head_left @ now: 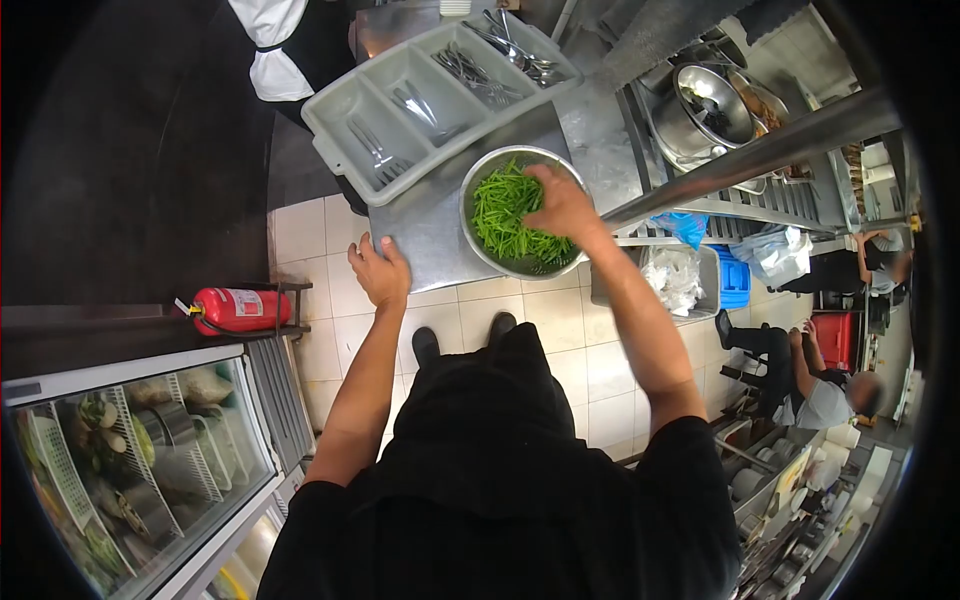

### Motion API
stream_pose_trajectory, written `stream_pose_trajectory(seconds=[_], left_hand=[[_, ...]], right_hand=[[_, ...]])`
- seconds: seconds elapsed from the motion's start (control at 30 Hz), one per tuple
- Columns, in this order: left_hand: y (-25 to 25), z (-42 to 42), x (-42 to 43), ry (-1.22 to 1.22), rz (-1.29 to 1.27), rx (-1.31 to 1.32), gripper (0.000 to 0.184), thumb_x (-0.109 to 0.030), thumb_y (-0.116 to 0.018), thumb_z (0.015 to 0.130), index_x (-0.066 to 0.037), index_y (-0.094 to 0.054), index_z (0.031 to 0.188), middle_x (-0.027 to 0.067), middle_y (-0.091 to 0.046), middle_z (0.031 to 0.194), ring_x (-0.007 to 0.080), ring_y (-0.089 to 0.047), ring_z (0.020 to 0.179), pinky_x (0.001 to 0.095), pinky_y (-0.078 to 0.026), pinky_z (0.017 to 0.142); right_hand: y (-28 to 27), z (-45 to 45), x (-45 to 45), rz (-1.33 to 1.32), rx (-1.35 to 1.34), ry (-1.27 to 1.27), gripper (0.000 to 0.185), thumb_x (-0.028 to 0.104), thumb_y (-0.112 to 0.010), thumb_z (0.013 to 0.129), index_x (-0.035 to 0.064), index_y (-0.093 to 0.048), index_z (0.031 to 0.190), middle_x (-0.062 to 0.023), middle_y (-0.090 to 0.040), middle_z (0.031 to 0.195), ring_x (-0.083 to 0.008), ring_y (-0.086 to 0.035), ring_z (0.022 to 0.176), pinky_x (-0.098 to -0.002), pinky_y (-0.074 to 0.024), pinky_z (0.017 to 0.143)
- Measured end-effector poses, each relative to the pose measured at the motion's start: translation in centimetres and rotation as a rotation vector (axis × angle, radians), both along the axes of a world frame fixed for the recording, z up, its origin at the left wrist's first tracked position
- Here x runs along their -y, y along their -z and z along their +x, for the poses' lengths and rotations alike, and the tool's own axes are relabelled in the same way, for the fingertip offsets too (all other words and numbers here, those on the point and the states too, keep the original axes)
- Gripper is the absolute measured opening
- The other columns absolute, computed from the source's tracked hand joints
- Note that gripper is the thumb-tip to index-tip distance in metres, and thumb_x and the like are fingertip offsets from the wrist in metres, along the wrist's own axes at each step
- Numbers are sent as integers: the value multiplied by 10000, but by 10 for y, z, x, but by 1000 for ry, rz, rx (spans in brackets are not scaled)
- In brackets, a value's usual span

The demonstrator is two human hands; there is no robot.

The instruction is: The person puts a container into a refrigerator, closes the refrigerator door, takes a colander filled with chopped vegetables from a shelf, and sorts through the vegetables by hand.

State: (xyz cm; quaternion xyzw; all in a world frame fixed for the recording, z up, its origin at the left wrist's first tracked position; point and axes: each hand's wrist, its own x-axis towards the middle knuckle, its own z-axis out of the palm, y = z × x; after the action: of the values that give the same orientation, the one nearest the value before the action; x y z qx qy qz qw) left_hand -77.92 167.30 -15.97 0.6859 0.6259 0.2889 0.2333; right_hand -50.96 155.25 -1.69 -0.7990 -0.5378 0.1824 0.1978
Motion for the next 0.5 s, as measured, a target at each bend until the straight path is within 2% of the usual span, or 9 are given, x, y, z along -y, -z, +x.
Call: stream_pose_trajectory(seconds=[0.03,0.07,0.13,0.23,0.27,0.33,0.37,0.43,0.5], left_hand=[[-2,1,1,-9,-8,-9,510,-388,-468,950,-54,-457,1336,291,-335,1398,458,-409,1249,495,-361,1035],[-4,2,2,-20,-15,-19,507,-386,-470,949,-54,-461,1332,290,-338,1396,457,-410,1249,495,-361,1034],[-4,2,0,-20,-19,-9,503,-384,-471,948,-54,-466,1328,288,-340,1394,455,-411,1249,494,-361,1034],[-3,-1,-1,-7,-26,-5,510,-385,-468,948,-49,-457,1331,292,-328,1402,457,-413,1243,502,-361,1029],[-3,0,0,2,-23,-11,522,-387,-465,948,-43,-443,1340,298,-314,1411,460,-415,1239,511,-360,1025],[0,0,0,2,-13,5,517,-384,-464,949,-44,-443,1338,298,-313,1411,459,-415,1238,510,-359,1025],[1,0,-1,-3,-5,14,513,-380,-462,950,-44,-444,1337,299,-312,1411,459,-416,1237,510,-358,1026],[-4,-1,1,-3,-21,22,508,-377,-463,951,-44,-445,1335,299,-313,1410,460,-417,1235,511,-358,1026],[-5,-1,2,1,-40,29,504,-373,-465,951,-44,-445,1333,300,-314,1408,460,-418,1234,512,-357,1026]], right_hand=[[4,-14,-6,-112,50,155,832,229,-821,595,152,-454,1339,-249,-482,1284,-485,-433,1219,-464,-420,1032],[26,-26,-16,-138,104,200,906,345,-848,576,183,-425,1361,-273,-431,1327,-546,-377,1234,-582,-424,992],[22,-64,-33,-335,225,351,883,328,-840,602,216,-415,1368,-250,-404,1362,-548,-366,1243,-663,-454,887],[57,-64,-39,-289,345,362,788,300,-829,630,224,-467,1325,-208,-382,1397,-566,-349,1244,-713,-471,752],[71,-56,-41,-288,348,363,788,300,-829,630,224,-467,1325,-208,-382,1397,-566,-349,1244,-713,-471,752],[90,-30,-44,-188,320,312,632,244,-818,645,188,-575,1226,-189,-477,1319,-496,-462,1193,-610,-517,801],[90,-16,-41,-184,324,309,632,244,-818,645,188,-575,1226,-189,-477,1319,-496,-462,1193,-610,-517,801],[68,0,-30,7,123,142,571,231,-831,623,121,-652,1154,-196,-585,1195,-403,-582,1084,-473,-527,869],[32,4,-26,-26,91,88,590,219,-841,613,69,-652,1151,-213,-608,1160,-371,-597,1075,-423,-502,907]])
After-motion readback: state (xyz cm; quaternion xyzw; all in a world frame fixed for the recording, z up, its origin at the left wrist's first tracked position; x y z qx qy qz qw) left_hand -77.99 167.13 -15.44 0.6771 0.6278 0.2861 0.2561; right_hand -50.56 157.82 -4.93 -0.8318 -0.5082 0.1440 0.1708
